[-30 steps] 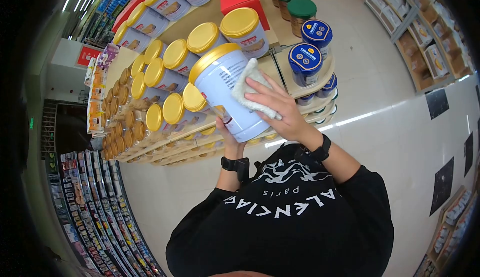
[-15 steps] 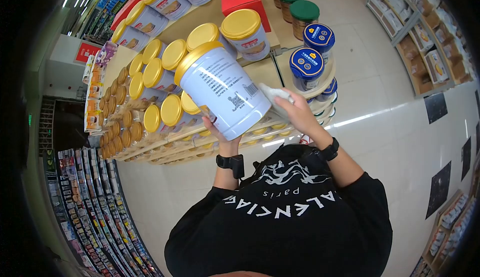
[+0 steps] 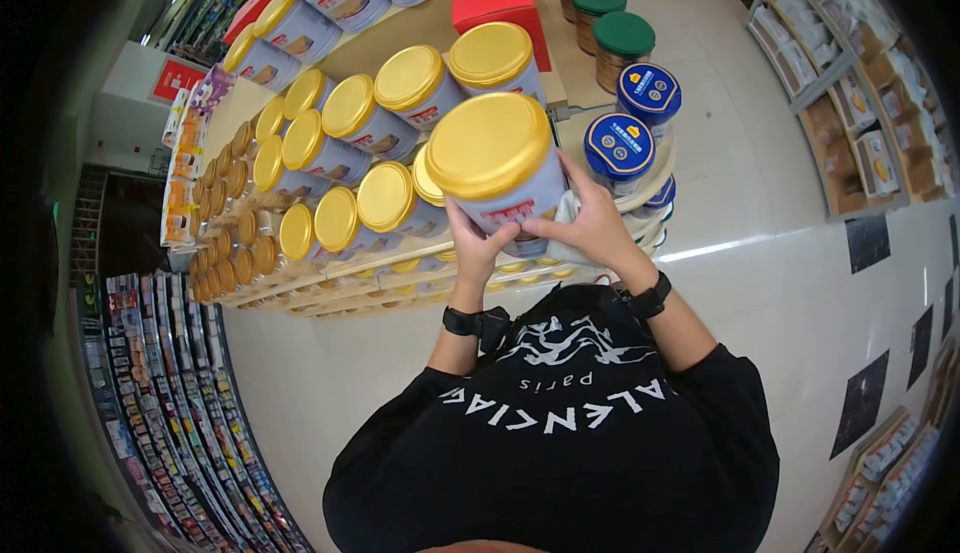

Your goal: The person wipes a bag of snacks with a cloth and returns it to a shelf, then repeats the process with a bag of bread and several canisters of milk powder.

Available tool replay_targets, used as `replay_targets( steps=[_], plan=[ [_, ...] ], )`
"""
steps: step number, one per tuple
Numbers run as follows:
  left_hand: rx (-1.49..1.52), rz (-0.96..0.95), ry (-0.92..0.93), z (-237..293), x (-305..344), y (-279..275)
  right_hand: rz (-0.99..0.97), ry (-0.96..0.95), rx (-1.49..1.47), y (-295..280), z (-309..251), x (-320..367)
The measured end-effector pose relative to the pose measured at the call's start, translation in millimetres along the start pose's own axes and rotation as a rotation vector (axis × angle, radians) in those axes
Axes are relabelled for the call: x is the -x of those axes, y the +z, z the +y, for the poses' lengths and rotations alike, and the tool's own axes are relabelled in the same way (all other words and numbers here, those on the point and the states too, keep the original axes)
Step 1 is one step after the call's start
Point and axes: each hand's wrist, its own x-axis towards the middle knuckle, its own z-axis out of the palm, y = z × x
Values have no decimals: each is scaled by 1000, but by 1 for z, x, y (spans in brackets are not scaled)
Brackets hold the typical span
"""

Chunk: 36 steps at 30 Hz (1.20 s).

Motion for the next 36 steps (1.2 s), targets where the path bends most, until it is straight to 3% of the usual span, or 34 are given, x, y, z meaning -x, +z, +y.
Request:
replay_targets(
  steps=[2, 6, 9, 13, 16, 19, 25, 28, 36],
  plan=[
    [-93, -81, -93, -2, -1, -7, -25, -31, 36, -1, 10, 0],
    [-331, -124, -52, -16, -11, -11, -53, -27, 133, -6, 30, -8],
    [-279, -156, -73, -23, -19, -3, -69, -13, 192, -9, 42, -14],
    [-487, -85, 66, -32, -23, 10, -30, 50, 265, -8, 67, -14],
    [-642, -64, 64, -41, -24, 12, 32, 55, 363, -1, 78, -14],
    [-542, -43, -11, -60, -24, 11, 86, 26, 439, 7, 85, -13],
    [-458, -9, -98, -82, -22, 12, 2, 148, 511, 12, 107, -16],
    [-463, -6, -58, -90, -20, 16, -46, 142, 499, 9, 115, -15],
    [-347, 44, -193, -99, -13, 22, -49, 91, 440, 2, 110, -7]
  ],
)
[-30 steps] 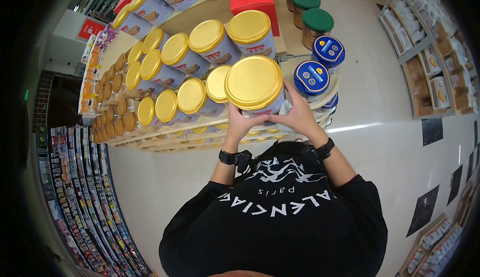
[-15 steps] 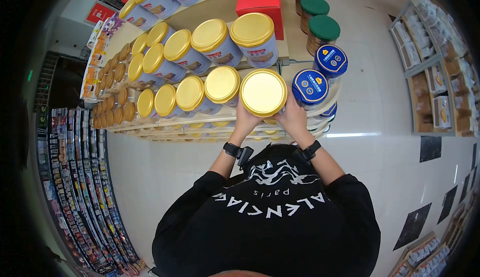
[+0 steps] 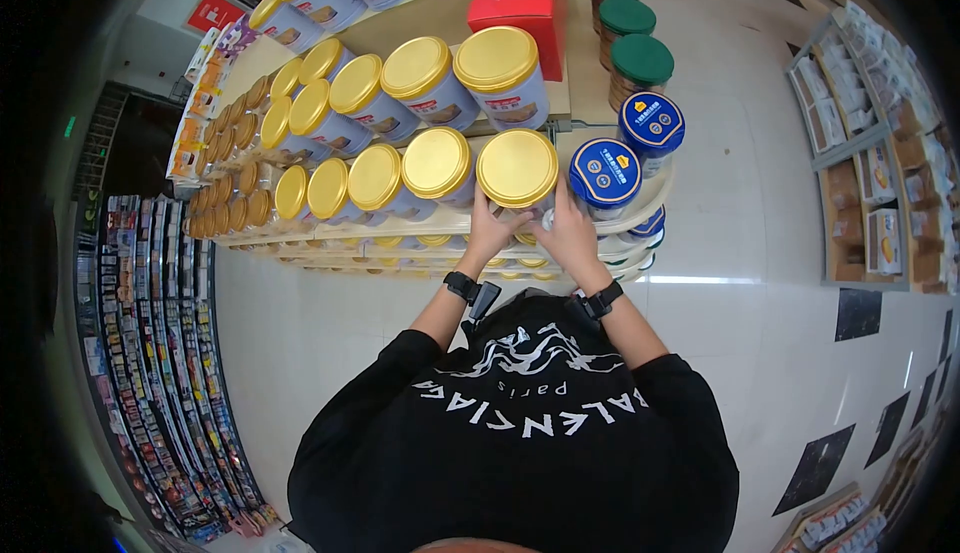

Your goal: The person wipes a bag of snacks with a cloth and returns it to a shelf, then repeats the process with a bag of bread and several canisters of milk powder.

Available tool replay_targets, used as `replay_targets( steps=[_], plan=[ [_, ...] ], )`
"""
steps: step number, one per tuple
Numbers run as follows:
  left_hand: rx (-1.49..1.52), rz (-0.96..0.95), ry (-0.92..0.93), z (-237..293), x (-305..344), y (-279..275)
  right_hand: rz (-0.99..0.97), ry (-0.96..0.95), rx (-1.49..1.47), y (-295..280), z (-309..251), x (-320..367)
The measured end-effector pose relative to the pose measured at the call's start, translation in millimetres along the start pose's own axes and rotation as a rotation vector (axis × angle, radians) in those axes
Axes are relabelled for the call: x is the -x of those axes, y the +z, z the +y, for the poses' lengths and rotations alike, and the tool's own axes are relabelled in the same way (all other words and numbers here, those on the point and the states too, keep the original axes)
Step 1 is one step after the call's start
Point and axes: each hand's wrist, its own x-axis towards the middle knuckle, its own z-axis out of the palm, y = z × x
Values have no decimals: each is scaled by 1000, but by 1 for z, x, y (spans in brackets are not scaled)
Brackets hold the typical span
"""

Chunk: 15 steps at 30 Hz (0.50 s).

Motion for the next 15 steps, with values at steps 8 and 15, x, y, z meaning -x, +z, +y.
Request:
replay_targets(
  steps=[8, 15],
  plan=[
    [-246, -50, -167, -10, 18, -27, 44, 84, -110, 3, 7, 24],
    [-243, 28, -124, -32, 40, -73, -89, -25, -252, 17, -22, 29]
  ],
)
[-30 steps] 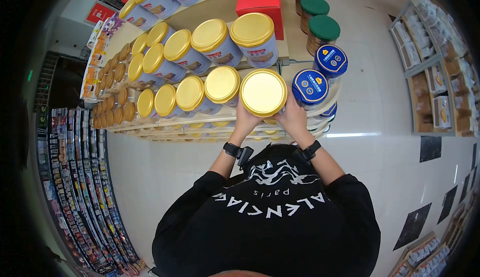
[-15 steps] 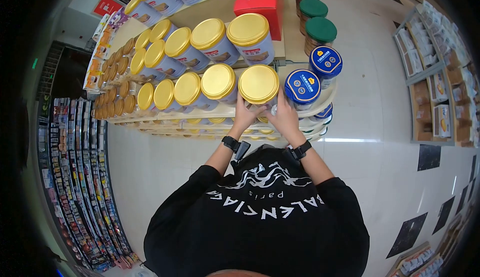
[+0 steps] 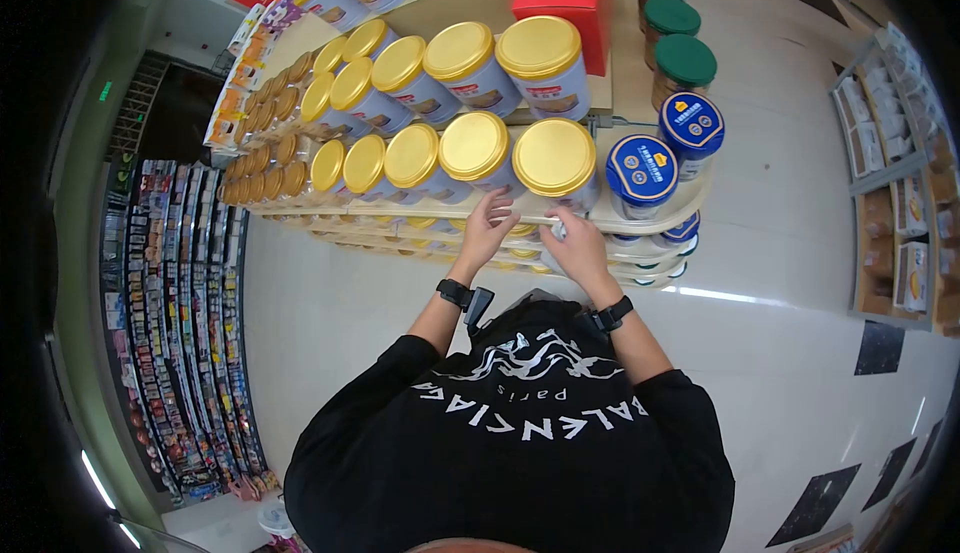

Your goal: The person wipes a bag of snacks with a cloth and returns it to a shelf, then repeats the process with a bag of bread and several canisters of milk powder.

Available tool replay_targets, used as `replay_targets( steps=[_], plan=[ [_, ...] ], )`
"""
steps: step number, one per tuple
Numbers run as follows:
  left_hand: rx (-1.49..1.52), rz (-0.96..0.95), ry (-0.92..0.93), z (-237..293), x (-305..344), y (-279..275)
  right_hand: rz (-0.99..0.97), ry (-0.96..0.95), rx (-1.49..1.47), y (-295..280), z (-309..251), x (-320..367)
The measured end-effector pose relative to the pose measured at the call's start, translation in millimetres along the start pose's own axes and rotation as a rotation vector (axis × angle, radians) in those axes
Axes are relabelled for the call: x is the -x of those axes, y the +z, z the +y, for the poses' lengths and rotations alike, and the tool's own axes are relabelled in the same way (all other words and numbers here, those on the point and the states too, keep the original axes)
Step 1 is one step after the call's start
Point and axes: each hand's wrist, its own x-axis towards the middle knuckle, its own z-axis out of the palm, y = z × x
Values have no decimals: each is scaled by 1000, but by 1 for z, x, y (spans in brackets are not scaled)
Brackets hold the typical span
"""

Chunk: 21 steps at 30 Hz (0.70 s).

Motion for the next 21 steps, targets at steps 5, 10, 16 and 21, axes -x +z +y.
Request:
replay_targets(
  steps=[5, 10, 16, 21],
  plan=[
    [-297, 240, 93, 37, 21, -35, -100, -192, -71, 26, -25, -12],
    [-558, 409, 470, 71, 17, -69, -206, -161, -13, 51, -25, -14],
    [-581, 259, 617, 79, -36, -92, -187, -135, 42, 77, -31, -6],
    [-708, 203, 565, 74, -89, -92, -112, -76, 40, 101, -29, 5]
  ],
)
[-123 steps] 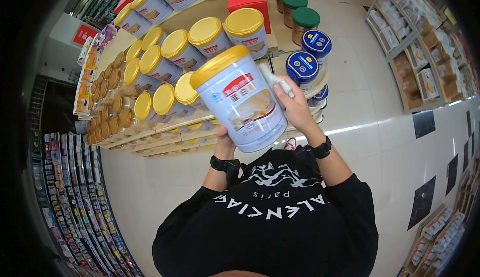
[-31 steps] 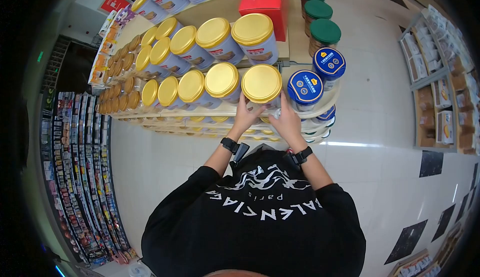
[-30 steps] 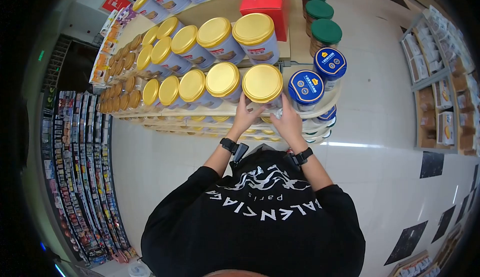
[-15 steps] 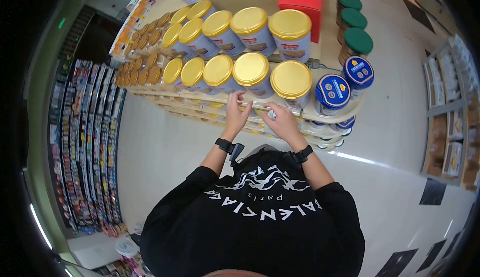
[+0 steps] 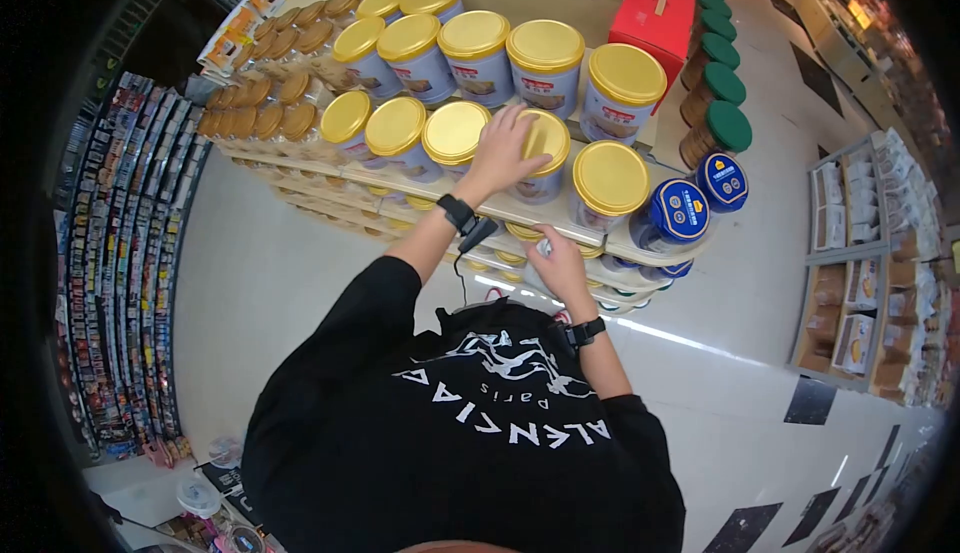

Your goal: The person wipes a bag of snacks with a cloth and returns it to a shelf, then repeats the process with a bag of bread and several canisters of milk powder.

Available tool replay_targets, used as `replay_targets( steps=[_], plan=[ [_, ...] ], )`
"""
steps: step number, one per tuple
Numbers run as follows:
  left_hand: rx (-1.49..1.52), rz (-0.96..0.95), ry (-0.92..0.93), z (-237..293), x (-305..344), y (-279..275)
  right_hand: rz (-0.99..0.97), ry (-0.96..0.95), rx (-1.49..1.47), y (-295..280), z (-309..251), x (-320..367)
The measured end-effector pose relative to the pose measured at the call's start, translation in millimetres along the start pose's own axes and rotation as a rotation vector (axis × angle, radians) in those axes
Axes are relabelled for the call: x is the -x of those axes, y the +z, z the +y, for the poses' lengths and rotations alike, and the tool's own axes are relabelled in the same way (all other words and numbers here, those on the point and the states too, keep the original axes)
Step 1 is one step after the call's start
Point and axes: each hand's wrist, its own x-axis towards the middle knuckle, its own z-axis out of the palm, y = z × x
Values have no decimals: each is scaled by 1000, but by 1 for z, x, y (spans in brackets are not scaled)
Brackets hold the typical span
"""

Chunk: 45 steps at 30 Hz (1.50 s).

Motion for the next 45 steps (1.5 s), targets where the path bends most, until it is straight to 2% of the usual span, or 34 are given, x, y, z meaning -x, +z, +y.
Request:
replay_targets(
  steps=[3, 7, 9, 10, 13, 16, 17, 20, 23, 26, 29, 32, 34, 38, 40, 42, 44, 45],
  plan=[
    [-42, -104, -112, -13, -16, 8, 29, 59, -16, 0, 0, 10],
    [82, -290, -187, -30, -30, 11, 89, 150, -50, 4, 3, 23],
    [106, -283, -161, -31, -26, 8, 113, 212, -73, 8, -3, 22],
    [115, -281, -148, -28, -23, 4, 153, 181, -69, 11, -8, 19],
    [186, -121, -76, -9, 5, -2, 260, 90, -74, 19, -15, 10],
    [253, -65, -92, 10, 36, -21, 371, 270, -565, 24, -21, -1],
    [290, -44, -81, 8, 44, -19, 338, 319, -593, 21, -28, -3],
    [365, -54, -42, -3, 68, -20, 489, 190, -515, 30, -28, -16],
    [603, -139, 143, -30, 84, -42, 510, 269, -434, 30, -14, -17],
    [680, -231, 179, -55, 99, -39, 518, 321, -440, 32, -15, -14],
    [648, -231, 139, -72, 106, -18, 503, 340, -417, 32, -16, -10],
    [701, -42, 128, -76, 107, 23, 509, 323, -453, 39, -19, -9],
    [730, -39, 112, -73, 106, 22, 524, 345, -531, 41, -38, -7],
    [933, -8, 52, -66, 117, 14, 508, 246, -273, 29, -71, 2],
    [986, 4, 93, -59, 114, -17, 499, 154, -249, 19, -101, 7],
    [915, 91, 85, -48, 121, -46, 425, 19, -130, 4, -122, 8],
    [1297, 86, -14, -47, 128, -48, 377, -29, -167, 0, -161, 6],
    [1472, 42, -121, -43, 129, -55, 362, -75, -134, -2, -172, 3]
  ],
)
